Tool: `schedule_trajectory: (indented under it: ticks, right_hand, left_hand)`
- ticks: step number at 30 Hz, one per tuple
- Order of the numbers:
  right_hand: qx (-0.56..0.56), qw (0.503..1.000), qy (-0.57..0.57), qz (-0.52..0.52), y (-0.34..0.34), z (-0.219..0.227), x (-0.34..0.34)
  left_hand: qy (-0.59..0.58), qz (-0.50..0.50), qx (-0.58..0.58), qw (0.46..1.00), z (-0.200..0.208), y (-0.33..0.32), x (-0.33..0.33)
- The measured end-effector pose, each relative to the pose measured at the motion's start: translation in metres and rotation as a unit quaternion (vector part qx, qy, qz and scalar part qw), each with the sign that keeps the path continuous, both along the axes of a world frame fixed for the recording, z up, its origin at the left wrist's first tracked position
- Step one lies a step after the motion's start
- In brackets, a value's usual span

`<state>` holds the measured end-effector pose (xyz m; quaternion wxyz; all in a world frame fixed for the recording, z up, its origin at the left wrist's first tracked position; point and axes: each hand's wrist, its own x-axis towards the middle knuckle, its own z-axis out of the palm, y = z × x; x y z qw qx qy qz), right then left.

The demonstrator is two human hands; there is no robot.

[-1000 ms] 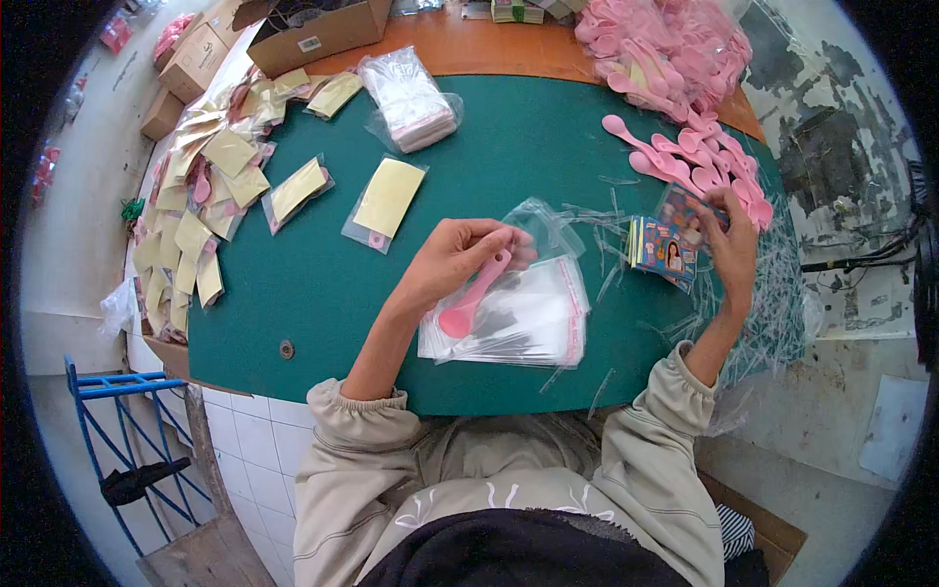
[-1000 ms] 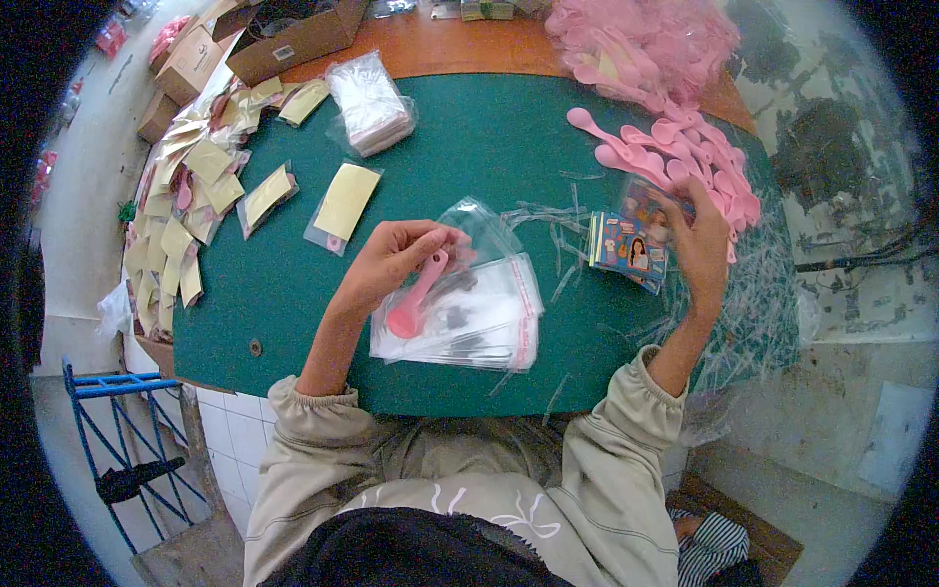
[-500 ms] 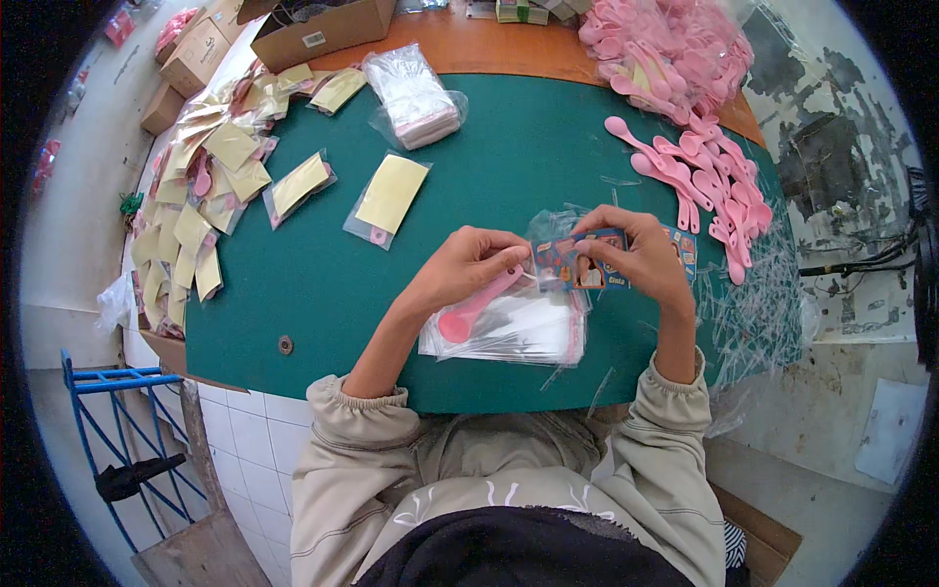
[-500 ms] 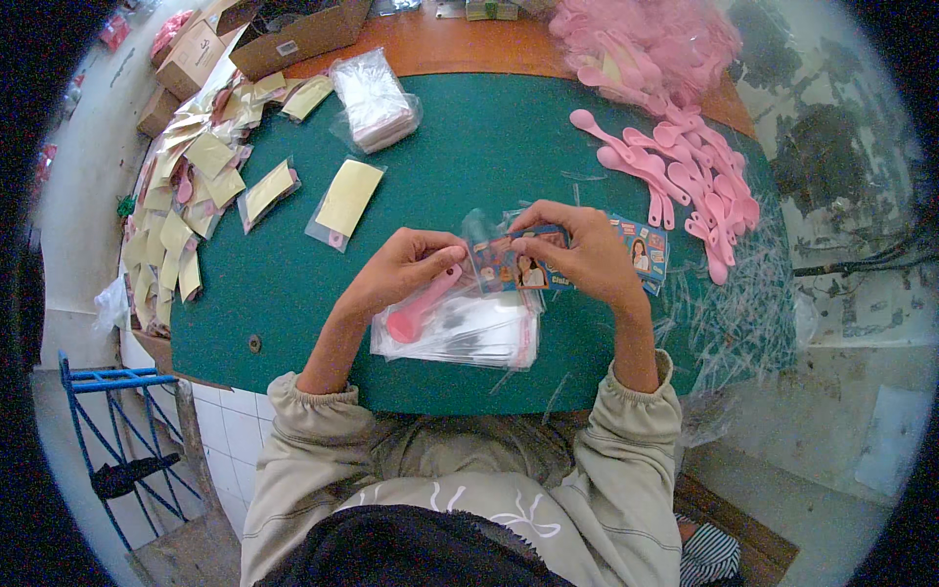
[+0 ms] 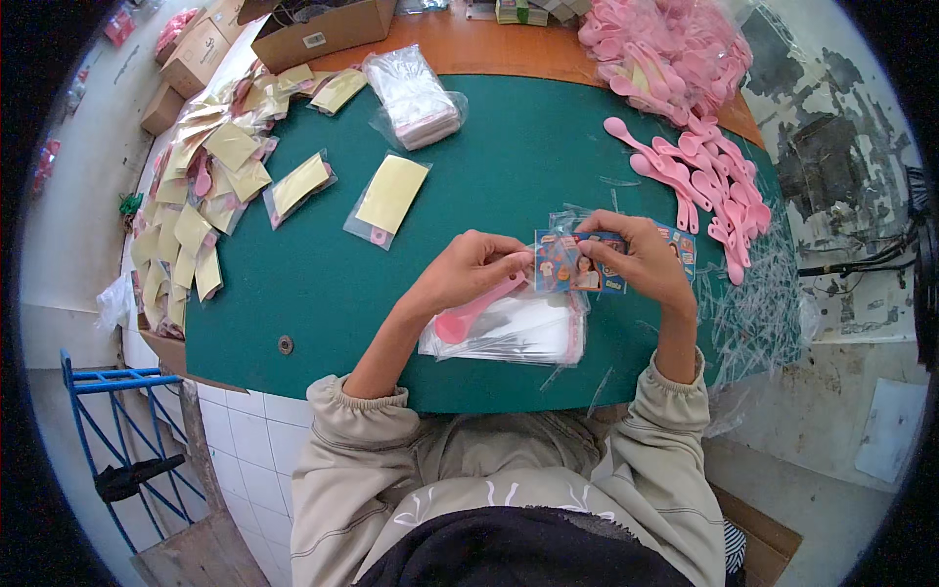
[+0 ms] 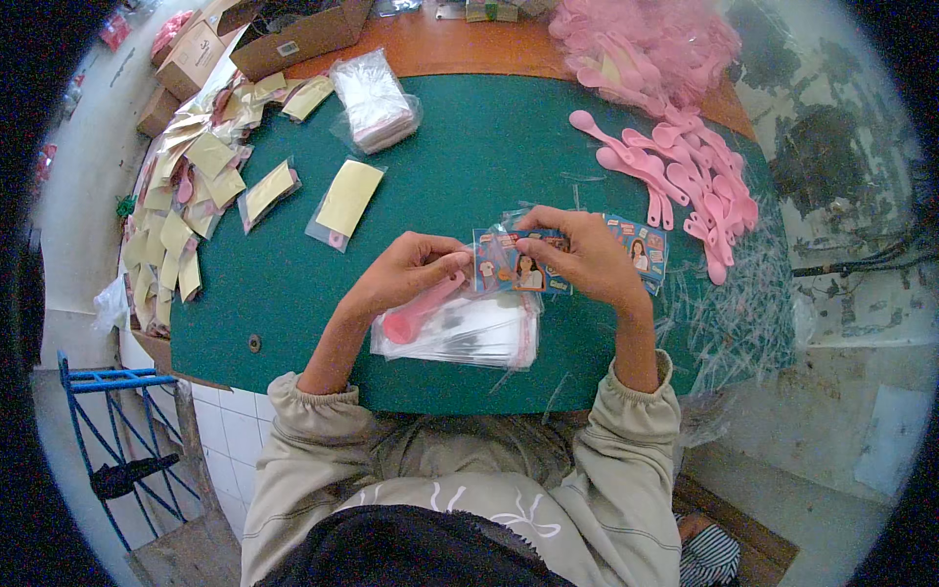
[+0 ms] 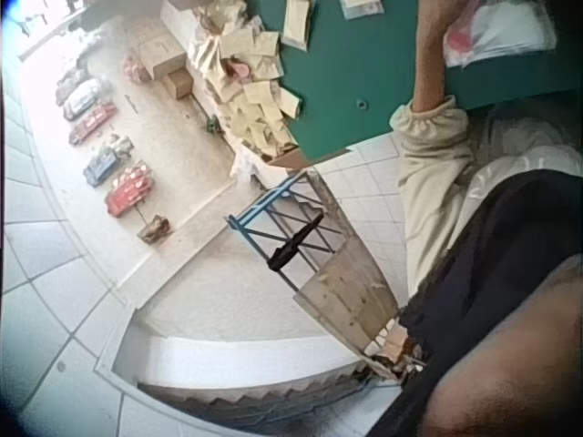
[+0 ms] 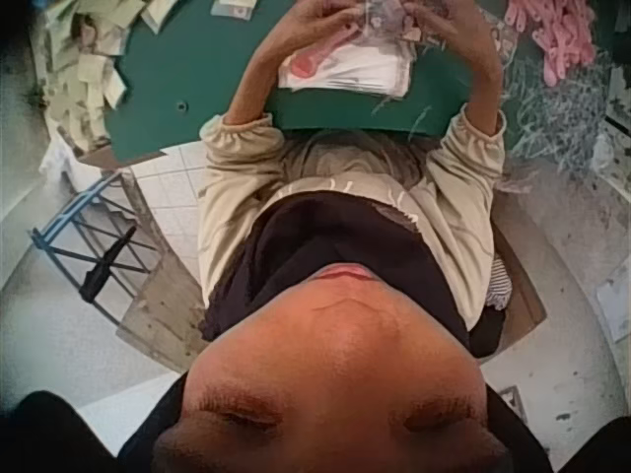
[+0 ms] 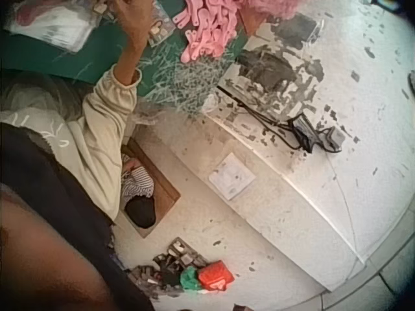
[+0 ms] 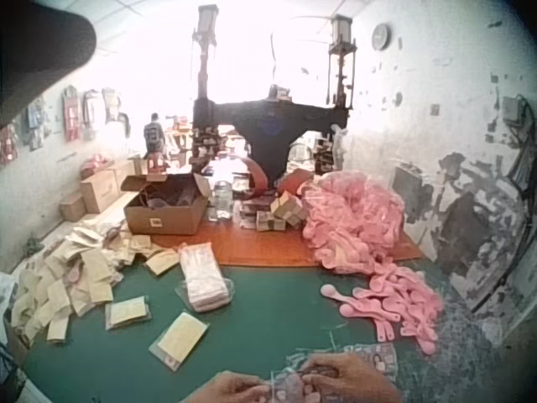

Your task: The person is placing a pink plastic spoon and a small card into individual plastic bags and sealing them with a yellow label.

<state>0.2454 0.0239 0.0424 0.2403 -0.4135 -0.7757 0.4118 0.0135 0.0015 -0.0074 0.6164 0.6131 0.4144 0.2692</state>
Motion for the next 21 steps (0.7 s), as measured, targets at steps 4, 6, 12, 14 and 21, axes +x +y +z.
schedule_trajectory:
  ticks: [4,6,12,14,21]
  right_hand:
    - [-0.052,0.998,0.018,-0.043,-0.002,0.007,0.006]
    - [-0.026,0.999,0.018,-0.043,-0.003,0.002,0.000]
    - [-0.029,0.999,-0.037,-0.002,-0.003,0.004,0.006]
    - [-0.028,0.999,-0.036,0.008,-0.004,0.006,0.003]
    - [-0.028,0.998,-0.054,0.005,-0.007,0.009,-0.007]
  left_hand:
    - [0.018,-0.002,0.012,1.000,0.011,0.001,-0.001]
    - [0.014,-0.005,0.007,1.000,0.007,0.001,-0.002]
    - [-0.042,0.001,-0.012,0.999,0.010,0.000,0.000]
    - [-0.082,0.006,-0.009,0.997,0.011,-0.001,0.001]
    - [-0.002,0.013,-0.023,1.000,0.013,-0.003,0.001]
